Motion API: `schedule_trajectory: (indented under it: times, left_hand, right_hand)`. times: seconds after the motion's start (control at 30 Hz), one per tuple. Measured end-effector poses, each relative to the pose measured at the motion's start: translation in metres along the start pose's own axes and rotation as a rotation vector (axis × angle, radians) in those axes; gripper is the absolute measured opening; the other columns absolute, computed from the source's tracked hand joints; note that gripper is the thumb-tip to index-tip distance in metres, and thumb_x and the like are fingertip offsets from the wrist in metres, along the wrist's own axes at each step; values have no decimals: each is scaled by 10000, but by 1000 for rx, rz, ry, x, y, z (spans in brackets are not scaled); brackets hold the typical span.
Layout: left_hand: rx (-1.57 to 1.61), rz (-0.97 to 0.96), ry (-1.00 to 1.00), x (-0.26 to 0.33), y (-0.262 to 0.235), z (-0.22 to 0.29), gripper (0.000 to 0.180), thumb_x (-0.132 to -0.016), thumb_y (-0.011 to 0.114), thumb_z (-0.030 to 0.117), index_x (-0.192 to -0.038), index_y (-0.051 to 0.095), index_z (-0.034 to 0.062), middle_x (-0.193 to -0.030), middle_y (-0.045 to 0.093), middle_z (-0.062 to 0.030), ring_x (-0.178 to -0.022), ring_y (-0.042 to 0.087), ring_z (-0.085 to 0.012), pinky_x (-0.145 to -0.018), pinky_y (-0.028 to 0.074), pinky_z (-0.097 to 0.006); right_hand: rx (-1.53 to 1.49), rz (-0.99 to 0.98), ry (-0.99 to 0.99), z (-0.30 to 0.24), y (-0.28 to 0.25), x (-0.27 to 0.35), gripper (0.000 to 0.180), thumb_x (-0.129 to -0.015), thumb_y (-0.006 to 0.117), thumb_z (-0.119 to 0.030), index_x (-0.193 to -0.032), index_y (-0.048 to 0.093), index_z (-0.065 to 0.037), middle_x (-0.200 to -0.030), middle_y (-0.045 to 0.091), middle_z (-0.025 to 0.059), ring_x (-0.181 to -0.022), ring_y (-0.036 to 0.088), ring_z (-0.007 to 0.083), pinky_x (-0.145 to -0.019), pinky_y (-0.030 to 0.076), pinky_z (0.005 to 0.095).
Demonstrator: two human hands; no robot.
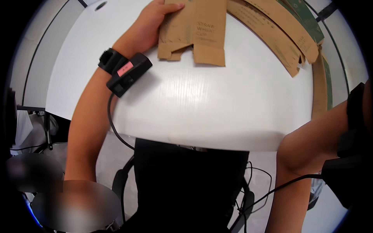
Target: Fold and assemble cardboard boxes at a workstation.
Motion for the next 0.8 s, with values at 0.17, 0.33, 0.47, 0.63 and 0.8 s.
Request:
schedule_trajectory:
  times: [0.17,0.33,0.47,0.63,0.8]
  left_hand:
    - [-90,45,-18,3,-13,-4,484,-1048,429,122,-1507,362,-14,-1397,563,-210,-1251,604,-281,-1070,526,-399]
    - [-102,38,4,5,-23,6,478,-1042,462,127,-1493,380,-9,-1372,586,-207,-1226,628,-258,-1059,531,-385]
    - [-78,80,10,3,-18,5,476,-1045,476,134,-1491,387,-4,-1377,591,-188,-1222,630,-251,-1055,529,-378]
    - [-102,100,24,5,-19,12,496,-1046,483,132,-1510,370,-2,-1385,586,-182,-1232,620,-248,-1055,527,-375]
    - [-75,61,39,6,-17,20,510,-1043,486,140,-1517,362,-1,-1393,579,-180,-1239,613,-243,-1063,519,-375]
  right_hand:
    - [179,179,227,65,-48,123,503,-1034,600,-263,-1415,522,56,-1248,664,150,-1126,669,255,-1011,520,340]
    - [201,194,255,61,-59,125,506,-1035,597,-268,-1417,521,53,-1252,662,154,-1129,667,260,-1016,517,344]
    - [227,207,258,52,-66,123,508,-1035,595,-273,-1419,519,51,-1254,660,158,-1132,665,264,-1021,515,348]
    - [212,218,288,69,-65,122,511,-1036,593,-279,-1421,518,49,-1258,658,162,-1136,663,270,-1026,512,353]
    - [211,195,263,61,-56,107,514,-1036,590,-285,-1423,517,46,-1261,656,166,-1140,661,275,-1031,509,357]
Point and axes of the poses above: each hand's wrist, its own x-axis away from the middle knuckle, its own y-axis out of the palm, z = x × y, the point moved 6 cm from there along -x, towards the middle knuckle
